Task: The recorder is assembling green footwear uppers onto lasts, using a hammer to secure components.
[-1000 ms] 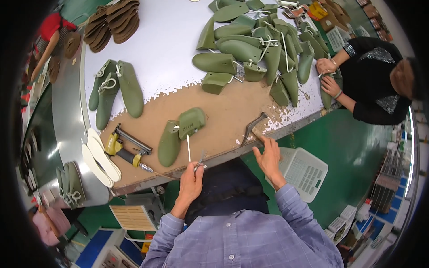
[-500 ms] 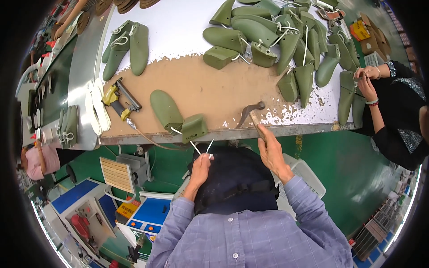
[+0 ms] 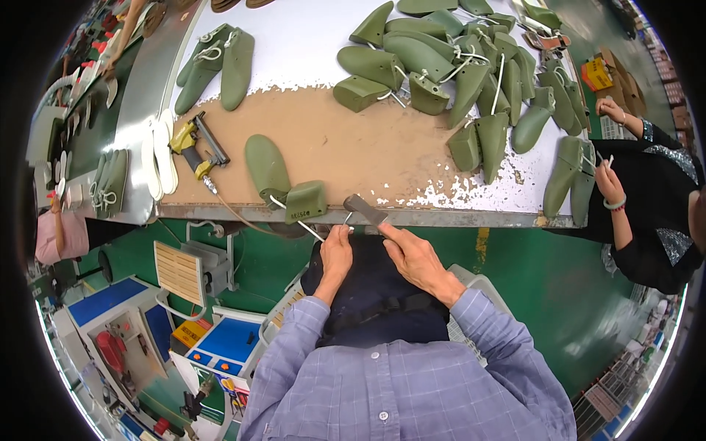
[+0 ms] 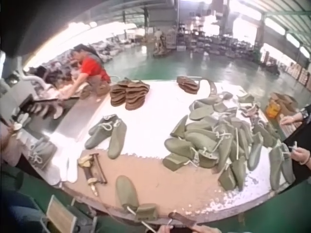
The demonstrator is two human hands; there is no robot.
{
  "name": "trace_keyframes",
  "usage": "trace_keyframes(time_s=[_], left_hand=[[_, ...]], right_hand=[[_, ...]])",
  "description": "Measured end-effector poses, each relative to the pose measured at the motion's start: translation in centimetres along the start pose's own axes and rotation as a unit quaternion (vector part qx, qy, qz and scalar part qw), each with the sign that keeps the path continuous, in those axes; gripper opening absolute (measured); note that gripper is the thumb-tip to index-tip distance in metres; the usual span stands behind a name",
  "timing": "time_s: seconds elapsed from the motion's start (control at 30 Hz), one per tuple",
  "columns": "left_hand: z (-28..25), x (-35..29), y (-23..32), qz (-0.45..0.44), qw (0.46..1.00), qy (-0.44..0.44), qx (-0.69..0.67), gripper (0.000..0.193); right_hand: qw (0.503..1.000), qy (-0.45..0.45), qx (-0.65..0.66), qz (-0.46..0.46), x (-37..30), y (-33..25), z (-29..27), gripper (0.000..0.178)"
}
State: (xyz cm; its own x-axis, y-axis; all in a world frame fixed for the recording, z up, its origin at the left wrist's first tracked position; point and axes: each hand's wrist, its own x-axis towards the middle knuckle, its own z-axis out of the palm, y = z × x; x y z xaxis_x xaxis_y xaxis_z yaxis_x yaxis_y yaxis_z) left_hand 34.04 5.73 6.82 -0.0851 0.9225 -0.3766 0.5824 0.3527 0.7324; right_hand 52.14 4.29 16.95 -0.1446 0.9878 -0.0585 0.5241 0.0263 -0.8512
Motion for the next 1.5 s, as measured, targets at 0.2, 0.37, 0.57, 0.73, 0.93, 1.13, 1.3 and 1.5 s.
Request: trace_keyframes(time_s=[0.2,0.37,0.57,0.73,0.93,1.13,1.3,1.5], left_hand=[[0.4,-0.3,0.0,-0.001,0.999,0.041,-0.032,0.026],[0.3,-0.3,-0.4,0.018,0.997,0.010,-0.072,0.026],[-1.3,-0.6,-0.3,0.026,0.997,-0.072,-0.032,0.024],[-1.1,-0.7,-0.8,0.102,0.991,-0.042,0.075,0.025],[-0.3,1.0,-1.9,0.006,0.988,-0.134,-0.079,0.048],[-0.3,0.8,-1.9,0.026,0.992,-0.114,-0.048,0.049],[-0.2,0.8,-1.7,0.031,0.989,-0.105,-0.094,0.049],[0.9,1.1,-2.6,-0.018,0.974,-0.137,-0.178,0.050]], right_hand=[[0.991,-0.060,-0.110,-0.052,0.1,1.2,0.6,0.043],[0.987,-0.064,-0.135,-0.056,0.2,2.2,0.7,0.045],[0.986,-0.069,-0.139,-0.053,-0.1,2.8,1.0,0.046],[0.996,-0.053,-0.070,-0.019,0.3,2.9,1.0,0.044],[0.999,0.014,-0.002,-0.032,0.7,2.8,1.1,0.042],[0.999,-0.028,-0.016,0.017,0.5,0.3,0.0,0.036],[0.988,-0.083,-0.086,-0.094,0.8,2.9,0.8,0.035],[0.988,-0.059,-0.111,-0.091,1.9,2.3,0.2,0.022]])
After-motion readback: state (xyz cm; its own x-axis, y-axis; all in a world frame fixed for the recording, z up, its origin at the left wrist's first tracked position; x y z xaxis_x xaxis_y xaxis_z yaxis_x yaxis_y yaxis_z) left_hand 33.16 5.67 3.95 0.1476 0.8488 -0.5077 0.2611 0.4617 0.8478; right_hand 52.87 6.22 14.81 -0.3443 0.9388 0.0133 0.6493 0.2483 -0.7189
